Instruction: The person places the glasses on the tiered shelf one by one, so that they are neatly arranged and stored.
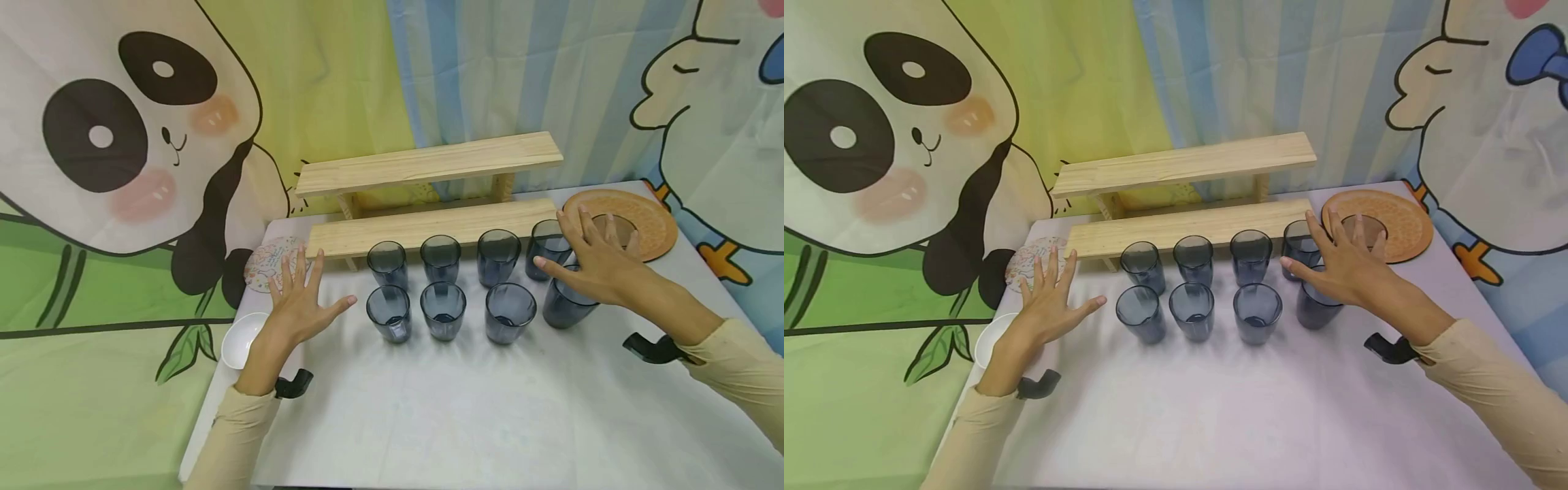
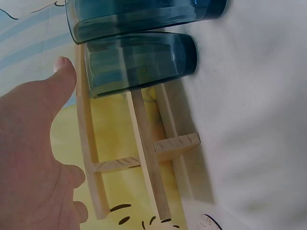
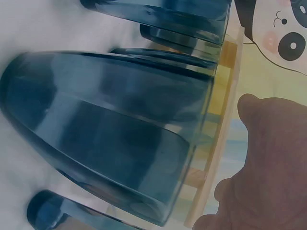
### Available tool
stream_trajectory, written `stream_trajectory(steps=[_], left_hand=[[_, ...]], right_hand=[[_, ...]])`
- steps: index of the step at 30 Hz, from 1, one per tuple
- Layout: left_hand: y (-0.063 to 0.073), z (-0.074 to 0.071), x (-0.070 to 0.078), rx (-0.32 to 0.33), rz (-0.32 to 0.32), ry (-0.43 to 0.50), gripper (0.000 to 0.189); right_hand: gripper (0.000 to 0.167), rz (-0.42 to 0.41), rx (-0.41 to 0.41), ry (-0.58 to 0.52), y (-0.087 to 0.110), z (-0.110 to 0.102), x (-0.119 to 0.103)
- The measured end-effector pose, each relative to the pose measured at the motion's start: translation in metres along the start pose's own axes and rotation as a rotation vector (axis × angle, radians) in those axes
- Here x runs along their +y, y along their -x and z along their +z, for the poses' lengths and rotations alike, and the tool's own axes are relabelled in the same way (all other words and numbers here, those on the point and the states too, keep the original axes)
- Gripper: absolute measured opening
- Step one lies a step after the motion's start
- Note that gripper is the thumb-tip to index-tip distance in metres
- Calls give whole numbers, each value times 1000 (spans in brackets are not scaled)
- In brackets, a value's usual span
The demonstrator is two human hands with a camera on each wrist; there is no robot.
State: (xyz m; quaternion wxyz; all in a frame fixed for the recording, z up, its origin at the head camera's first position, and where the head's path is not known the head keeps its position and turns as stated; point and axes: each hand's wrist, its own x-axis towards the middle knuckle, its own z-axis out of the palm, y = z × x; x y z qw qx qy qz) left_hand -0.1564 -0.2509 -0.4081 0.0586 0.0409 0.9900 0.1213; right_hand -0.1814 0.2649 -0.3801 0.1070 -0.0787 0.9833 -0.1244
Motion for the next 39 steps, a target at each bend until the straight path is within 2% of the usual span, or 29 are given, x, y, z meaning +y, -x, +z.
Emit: stream_trajectory(steps=[10, 25, 29, 35, 39], left_hand=[[3, -1, -2, -7, -8, 4, 115], [6, -4, -2, -2, -17, 33, 115], [4, -5, -3, -5, -23, 48, 115], [-4, -3, -10, 5, -26, 103, 119], [-12, 0, -18, 56, -34, 218, 119]], right_hand=[[107, 1, 1, 1, 1, 4, 2], [104, -15, 11, -29, 10, -5, 8], [103, -26, 42, -56, 15, -8, 10], [104, -63, 114, -149, 29, -10, 15], [106, -63, 122, -225, 38, -7, 18]])
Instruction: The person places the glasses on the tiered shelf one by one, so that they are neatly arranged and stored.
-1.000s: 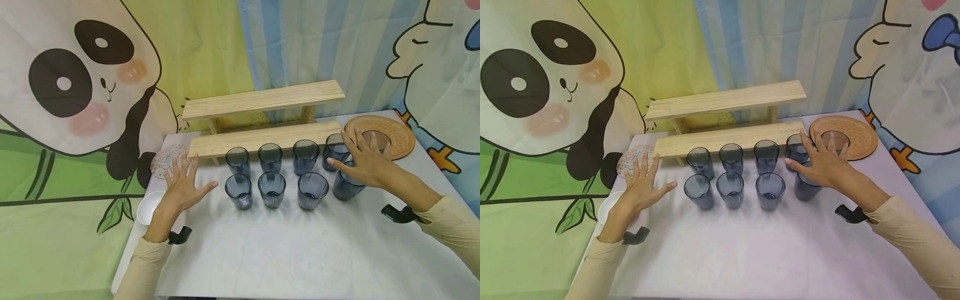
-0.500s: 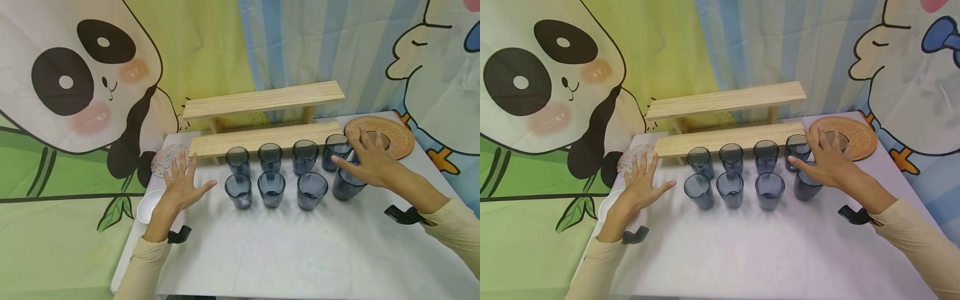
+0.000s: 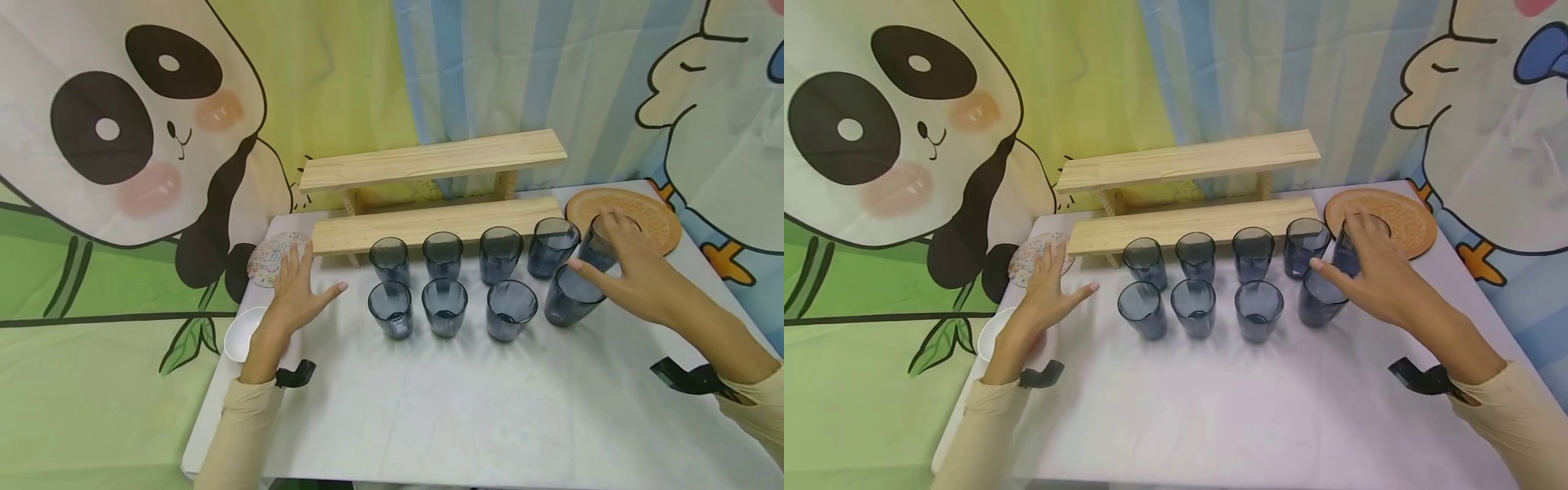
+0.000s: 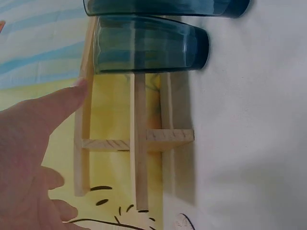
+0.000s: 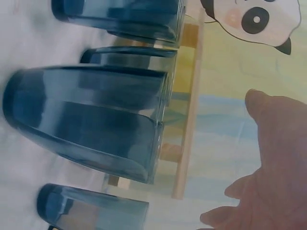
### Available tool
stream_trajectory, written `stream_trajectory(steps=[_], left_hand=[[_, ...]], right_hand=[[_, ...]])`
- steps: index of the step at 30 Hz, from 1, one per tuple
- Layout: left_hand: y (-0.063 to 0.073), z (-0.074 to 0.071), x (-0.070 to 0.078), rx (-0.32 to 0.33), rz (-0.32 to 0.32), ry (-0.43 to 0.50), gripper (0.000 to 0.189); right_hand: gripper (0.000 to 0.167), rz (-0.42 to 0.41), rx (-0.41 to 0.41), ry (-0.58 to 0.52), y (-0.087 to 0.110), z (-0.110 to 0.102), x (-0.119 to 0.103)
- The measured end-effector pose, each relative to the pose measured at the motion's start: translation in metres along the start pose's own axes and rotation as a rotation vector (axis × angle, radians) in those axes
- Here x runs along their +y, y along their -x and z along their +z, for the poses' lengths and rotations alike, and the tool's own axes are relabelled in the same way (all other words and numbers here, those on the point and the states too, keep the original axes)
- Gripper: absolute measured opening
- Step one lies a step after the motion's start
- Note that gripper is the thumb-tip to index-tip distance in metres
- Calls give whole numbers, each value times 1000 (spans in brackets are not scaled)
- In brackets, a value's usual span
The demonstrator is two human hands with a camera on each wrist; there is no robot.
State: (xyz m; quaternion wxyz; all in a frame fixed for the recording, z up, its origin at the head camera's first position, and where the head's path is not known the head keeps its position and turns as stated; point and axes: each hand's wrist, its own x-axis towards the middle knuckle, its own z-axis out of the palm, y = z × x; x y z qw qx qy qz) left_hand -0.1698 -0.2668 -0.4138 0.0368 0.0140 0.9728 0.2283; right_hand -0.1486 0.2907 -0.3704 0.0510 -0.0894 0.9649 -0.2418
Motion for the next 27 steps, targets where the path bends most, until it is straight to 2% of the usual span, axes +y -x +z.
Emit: stream_trajectory(steps=[4, 7, 11, 15, 21, 27], left_hand=[[-9, 3, -6, 77, 8, 134, 117], [-16, 7, -7, 126, 5, 198, 114], [-29, 14, -9, 191, -30, 280, 112], [-45, 23, -13, 249, -81, 378, 113], [-65, 34, -20, 239, -145, 453, 116], [-79, 36, -34, 211, -184, 487, 113]], right_hand=[[111, 54, 12, -46, 10, 4, 4], [119, 74, 68, -101, 18, 13, 9], [128, 30, 175, -241, 28, 31, 18], [129, -3, 226, -349, 36, 49, 29], [125, 28, 205, -409, 40, 69, 41], [118, 63, 194, -404, 40, 84, 48]])
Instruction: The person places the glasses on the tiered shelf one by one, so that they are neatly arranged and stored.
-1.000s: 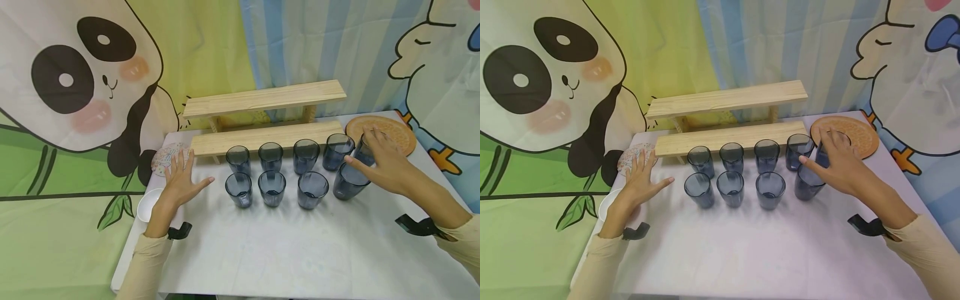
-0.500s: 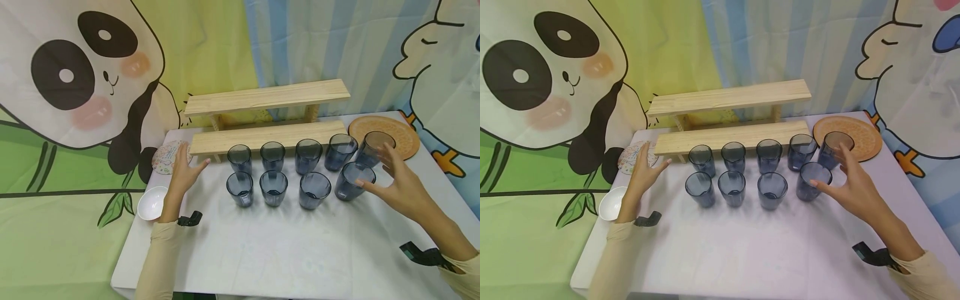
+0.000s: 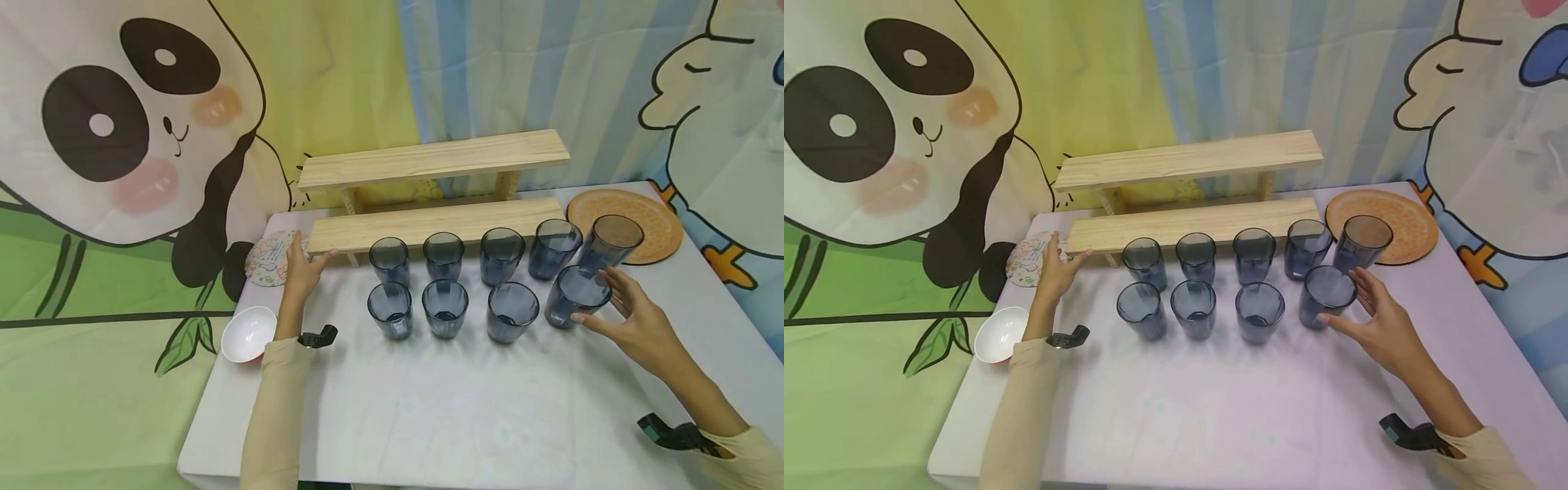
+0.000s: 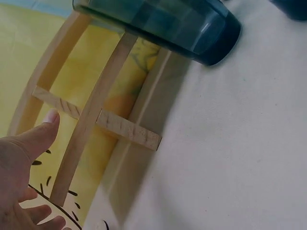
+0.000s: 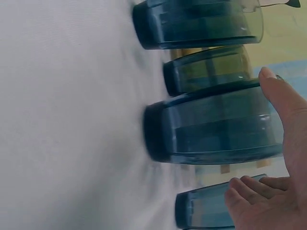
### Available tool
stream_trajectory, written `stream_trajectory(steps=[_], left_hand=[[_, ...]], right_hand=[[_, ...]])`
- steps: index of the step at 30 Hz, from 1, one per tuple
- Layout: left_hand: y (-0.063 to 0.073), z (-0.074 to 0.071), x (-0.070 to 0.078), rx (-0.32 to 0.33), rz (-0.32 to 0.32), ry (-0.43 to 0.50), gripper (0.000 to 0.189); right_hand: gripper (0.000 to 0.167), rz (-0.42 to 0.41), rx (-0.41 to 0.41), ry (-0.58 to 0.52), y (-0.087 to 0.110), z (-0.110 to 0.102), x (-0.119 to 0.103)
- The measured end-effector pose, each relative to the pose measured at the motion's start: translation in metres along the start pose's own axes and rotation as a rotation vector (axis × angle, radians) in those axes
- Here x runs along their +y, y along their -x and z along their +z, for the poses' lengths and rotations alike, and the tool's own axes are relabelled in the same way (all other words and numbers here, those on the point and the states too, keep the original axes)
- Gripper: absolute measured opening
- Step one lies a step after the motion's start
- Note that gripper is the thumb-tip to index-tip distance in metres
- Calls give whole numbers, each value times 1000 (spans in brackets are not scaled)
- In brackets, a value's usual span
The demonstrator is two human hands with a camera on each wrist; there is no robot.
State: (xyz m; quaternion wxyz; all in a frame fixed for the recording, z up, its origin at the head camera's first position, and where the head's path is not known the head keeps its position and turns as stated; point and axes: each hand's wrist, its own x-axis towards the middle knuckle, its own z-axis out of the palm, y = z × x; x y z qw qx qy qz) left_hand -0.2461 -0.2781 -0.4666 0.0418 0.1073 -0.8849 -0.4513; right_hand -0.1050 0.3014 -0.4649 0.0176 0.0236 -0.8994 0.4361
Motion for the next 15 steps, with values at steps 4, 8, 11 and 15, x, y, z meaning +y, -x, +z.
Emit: stream_trajectory(steps=[4, 8, 11, 15], left_hand=[[-4, -1, -1, -20, -24, 1, 108], [-8, -1, -5, -48, -29, 27, 104], [-10, 0, -10, -71, -13, 57, 100], [-12, 2, -16, -77, 21, 80, 92]], right_hand=[[114, 32, -8, 0, 0, 5, 6], [109, 25, -5, -12, 0, 11, 10], [101, 4, 10, -26, -1, 14, 12], [93, -28, 38, -47, -1, 18, 14]])
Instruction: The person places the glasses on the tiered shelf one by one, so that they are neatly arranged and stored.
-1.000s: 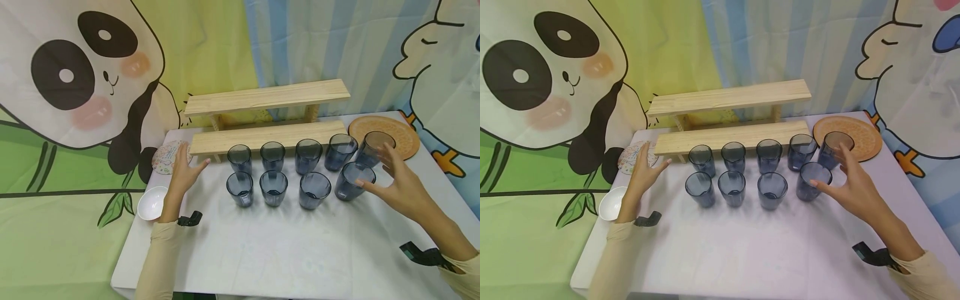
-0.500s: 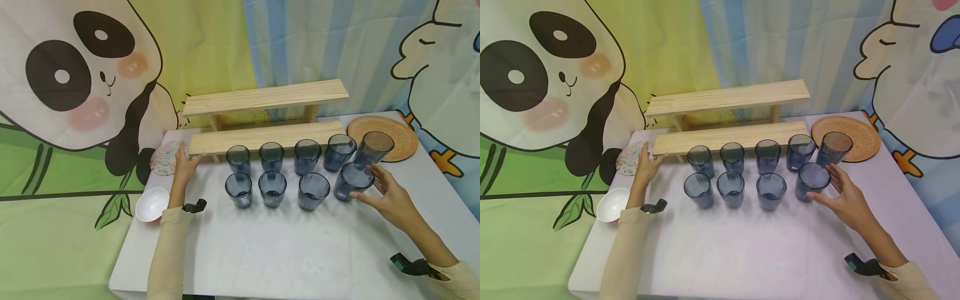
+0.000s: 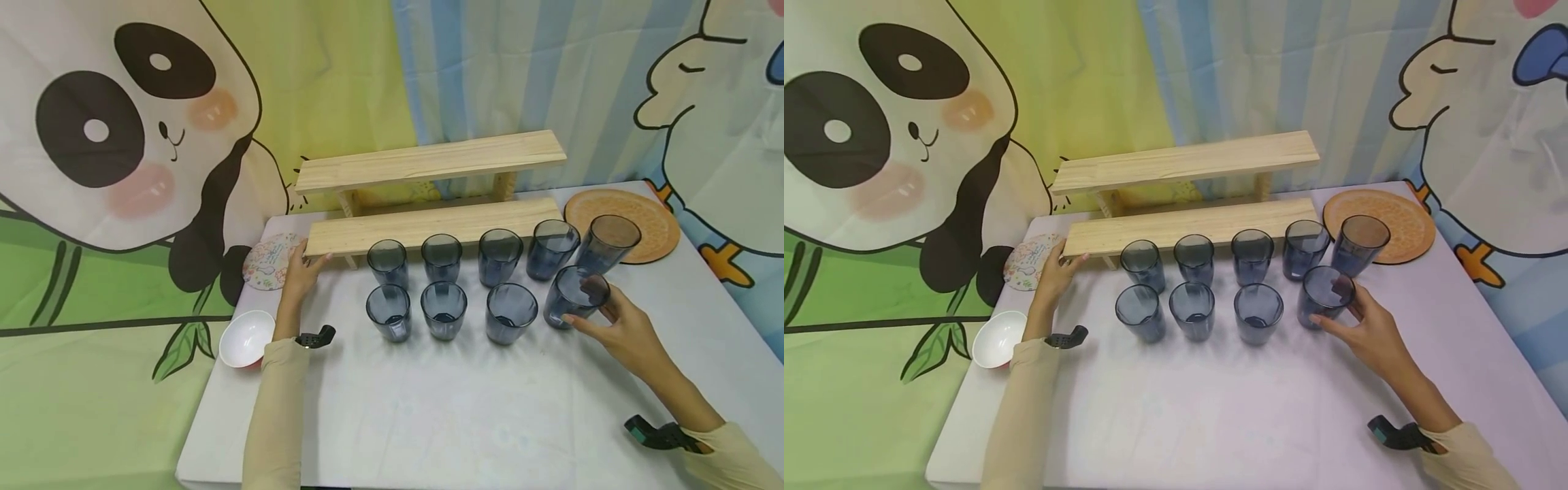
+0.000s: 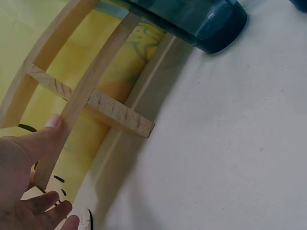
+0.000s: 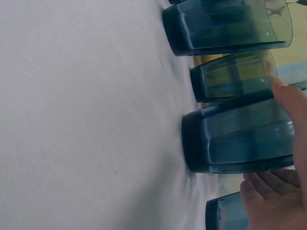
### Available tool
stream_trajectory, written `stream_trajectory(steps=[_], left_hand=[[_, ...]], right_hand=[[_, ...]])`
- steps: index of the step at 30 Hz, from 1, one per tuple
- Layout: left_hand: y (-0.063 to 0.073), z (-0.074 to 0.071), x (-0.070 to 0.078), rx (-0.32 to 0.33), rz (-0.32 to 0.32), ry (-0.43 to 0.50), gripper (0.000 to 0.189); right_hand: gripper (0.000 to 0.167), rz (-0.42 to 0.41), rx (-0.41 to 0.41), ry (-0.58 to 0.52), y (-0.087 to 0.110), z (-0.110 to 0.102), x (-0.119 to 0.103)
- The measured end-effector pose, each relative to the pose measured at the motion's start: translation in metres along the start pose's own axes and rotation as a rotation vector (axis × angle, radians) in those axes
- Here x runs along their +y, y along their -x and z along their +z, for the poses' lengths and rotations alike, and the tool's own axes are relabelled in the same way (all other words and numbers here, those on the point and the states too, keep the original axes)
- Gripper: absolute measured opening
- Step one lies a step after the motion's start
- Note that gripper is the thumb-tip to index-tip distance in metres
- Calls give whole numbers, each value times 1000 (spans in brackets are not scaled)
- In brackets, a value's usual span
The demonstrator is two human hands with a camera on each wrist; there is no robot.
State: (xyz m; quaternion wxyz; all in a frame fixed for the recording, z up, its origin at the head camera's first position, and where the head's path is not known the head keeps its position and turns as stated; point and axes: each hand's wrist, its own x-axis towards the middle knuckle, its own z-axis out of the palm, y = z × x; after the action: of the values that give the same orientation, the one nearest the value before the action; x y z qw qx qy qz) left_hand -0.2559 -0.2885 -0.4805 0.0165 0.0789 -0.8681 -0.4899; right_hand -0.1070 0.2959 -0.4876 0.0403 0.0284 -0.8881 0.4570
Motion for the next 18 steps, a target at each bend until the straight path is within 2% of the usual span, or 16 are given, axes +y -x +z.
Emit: stream_trajectory(steps=[3, 11, 18], left_hand=[[-1, 2, -3, 16, 9, 9, 88], [1, 3, -8, 38, -19, 34, 86], [0, 5, -8, 54, 1, 53, 84]], right_hand=[[89, -14, 6, -15, 0, 3, 2], [83, -29, 23, -24, 1, 9, 2], [80, -65, 47, -61, 1, 11, 3]])
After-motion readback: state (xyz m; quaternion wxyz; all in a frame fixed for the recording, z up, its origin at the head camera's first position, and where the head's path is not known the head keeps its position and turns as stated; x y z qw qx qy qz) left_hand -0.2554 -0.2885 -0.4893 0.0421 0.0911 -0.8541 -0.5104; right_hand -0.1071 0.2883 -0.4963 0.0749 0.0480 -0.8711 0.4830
